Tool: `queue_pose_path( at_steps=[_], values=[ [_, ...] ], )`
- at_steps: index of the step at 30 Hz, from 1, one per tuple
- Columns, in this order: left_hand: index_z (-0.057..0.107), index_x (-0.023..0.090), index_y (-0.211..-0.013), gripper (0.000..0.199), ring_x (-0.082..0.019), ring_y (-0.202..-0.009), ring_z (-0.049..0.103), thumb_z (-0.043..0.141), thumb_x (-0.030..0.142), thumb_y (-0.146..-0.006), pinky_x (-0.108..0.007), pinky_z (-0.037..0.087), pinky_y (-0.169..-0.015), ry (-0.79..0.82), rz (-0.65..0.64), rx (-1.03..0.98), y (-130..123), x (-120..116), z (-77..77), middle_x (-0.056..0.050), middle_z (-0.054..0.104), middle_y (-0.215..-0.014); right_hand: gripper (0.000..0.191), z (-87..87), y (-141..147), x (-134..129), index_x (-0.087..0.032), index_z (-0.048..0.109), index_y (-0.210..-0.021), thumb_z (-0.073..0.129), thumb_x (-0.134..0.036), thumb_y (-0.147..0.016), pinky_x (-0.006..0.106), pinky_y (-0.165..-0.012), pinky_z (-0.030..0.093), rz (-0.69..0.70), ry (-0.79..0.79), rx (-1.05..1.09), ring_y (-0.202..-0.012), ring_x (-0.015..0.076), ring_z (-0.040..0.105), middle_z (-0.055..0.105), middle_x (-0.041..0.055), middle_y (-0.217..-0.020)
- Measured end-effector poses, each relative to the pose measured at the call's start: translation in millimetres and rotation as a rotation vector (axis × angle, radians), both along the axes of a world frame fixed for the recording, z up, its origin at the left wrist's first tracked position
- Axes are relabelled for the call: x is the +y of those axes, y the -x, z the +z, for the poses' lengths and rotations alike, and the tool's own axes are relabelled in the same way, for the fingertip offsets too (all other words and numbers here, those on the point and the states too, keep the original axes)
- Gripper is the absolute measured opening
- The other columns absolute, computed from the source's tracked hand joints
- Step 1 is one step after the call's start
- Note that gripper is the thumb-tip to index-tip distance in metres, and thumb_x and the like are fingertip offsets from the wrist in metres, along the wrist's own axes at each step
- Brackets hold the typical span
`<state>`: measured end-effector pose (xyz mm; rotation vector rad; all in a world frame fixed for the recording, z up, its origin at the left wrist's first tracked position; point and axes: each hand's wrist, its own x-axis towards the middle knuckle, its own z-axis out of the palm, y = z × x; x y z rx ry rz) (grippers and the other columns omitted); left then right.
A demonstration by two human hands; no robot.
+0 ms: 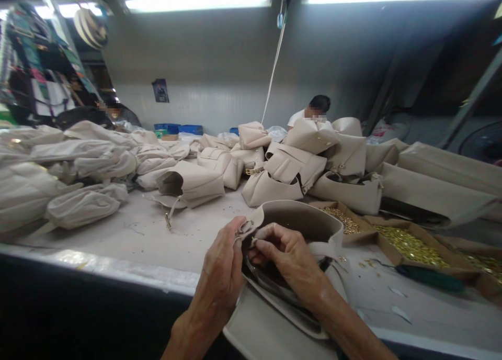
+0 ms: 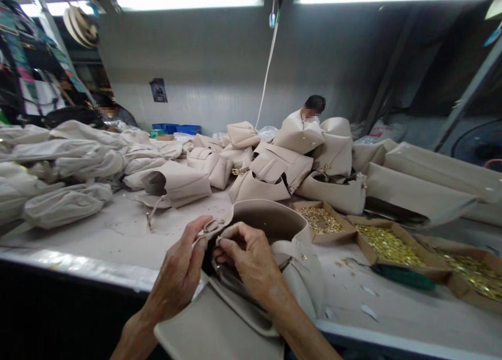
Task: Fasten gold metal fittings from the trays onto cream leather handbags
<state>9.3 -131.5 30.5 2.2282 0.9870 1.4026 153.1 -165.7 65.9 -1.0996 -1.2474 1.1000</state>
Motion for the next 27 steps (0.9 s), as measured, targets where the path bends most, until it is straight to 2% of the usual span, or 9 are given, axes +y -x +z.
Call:
queue_pose_path(
  at_steps=[4,7,11,13,19,23,27],
  values=[
    [0.043,0.013,-0.131,0.039,-0.014,-0.122,0.051,0.031,0.014,-0.095,-0.029,0.044,-0.103,-0.092,-0.036,0.022,1.2,2.6,0.4,-0.012,0.056,-0.13,0.029,-1.6,4.4,-3.0,-0.013,0.061,-0.078,0.075,-0.037,-0.072,0.021,-0.063,0.05,-0.044,0.039,0.187,-0.061,0.0092,0.061,0.067,0.0025,-0.07],
    [0.041,0.013,-0.135,0.042,-0.013,-0.124,0.049,0.03,0.01,-0.094,-0.028,0.043,-0.104,-0.126,-0.056,0.045,3.6,3.5,-0.7,-0.012,0.055,-0.132,0.029,-5.5,6.2,-2.1,-0.013,0.06,-0.079,0.075,-0.037,-0.073,0.021,-0.062,0.051,-0.058,0.04,0.279,-0.058,0.0089,0.061,0.067,0.0029,-0.068],
    [0.033,0.013,-0.14,0.049,-0.015,-0.129,0.043,0.034,0.009,-0.092,-0.031,0.04,-0.108,-0.125,-0.081,0.116,8.3,5.4,-4.7,-0.012,0.05,-0.137,0.027,-8.1,7.6,1.1,-0.013,0.061,-0.081,0.075,-0.035,-0.074,0.021,-0.064,0.052,-0.06,0.02,0.325,-0.062,0.0104,0.063,0.068,0.0032,-0.07],
    [0.034,0.015,-0.139,0.048,-0.016,-0.128,0.046,0.037,0.011,-0.092,-0.032,0.042,-0.107,-0.106,-0.08,0.087,9.7,8.1,-9.1,-0.011,0.051,-0.136,0.028,-8.1,8.8,3.0,-0.013,0.06,-0.081,0.075,-0.036,-0.074,0.023,-0.065,0.053,-0.052,0.022,0.327,-0.064,0.0114,0.064,0.068,0.0034,-0.071],
    [0.044,0.017,-0.13,0.036,-0.018,-0.112,0.059,0.043,0.023,-0.094,-0.033,0.047,-0.097,0.067,0.021,-0.109,7.3,20.3,-22.9,-0.01,0.061,-0.123,0.029,-8.0,9.5,7.8,-0.015,0.058,-0.082,0.076,-0.036,-0.073,0.023,-0.066,0.053,-0.039,-0.006,0.235,-0.064,0.0112,0.065,0.069,0.0028,-0.074],
    [0.053,0.016,-0.118,0.026,-0.015,-0.101,0.06,0.045,0.025,-0.095,-0.027,0.047,-0.09,0.019,-0.002,-0.158,4.8,25.7,-18.0,-0.007,0.062,-0.111,0.022,-9.6,8.0,8.1,-0.016,0.057,-0.081,0.071,-0.032,-0.077,0.022,-0.063,0.051,-0.027,-0.052,0.108,-0.062,0.0109,0.062,0.065,0.0006,-0.067],
    [0.059,0.015,-0.11,0.026,-0.015,-0.093,0.06,0.039,0.025,-0.097,-0.026,0.048,-0.084,0.018,0.016,-0.178,3.4,29.7,-11.7,-0.007,0.061,-0.101,0.01,-15.6,10.5,6.5,-0.016,0.06,-0.079,0.064,-0.025,-0.08,0.02,-0.059,0.046,-0.089,-0.115,-0.11,-0.059,0.0099,0.057,0.06,-0.0024,-0.063]
  ],
)
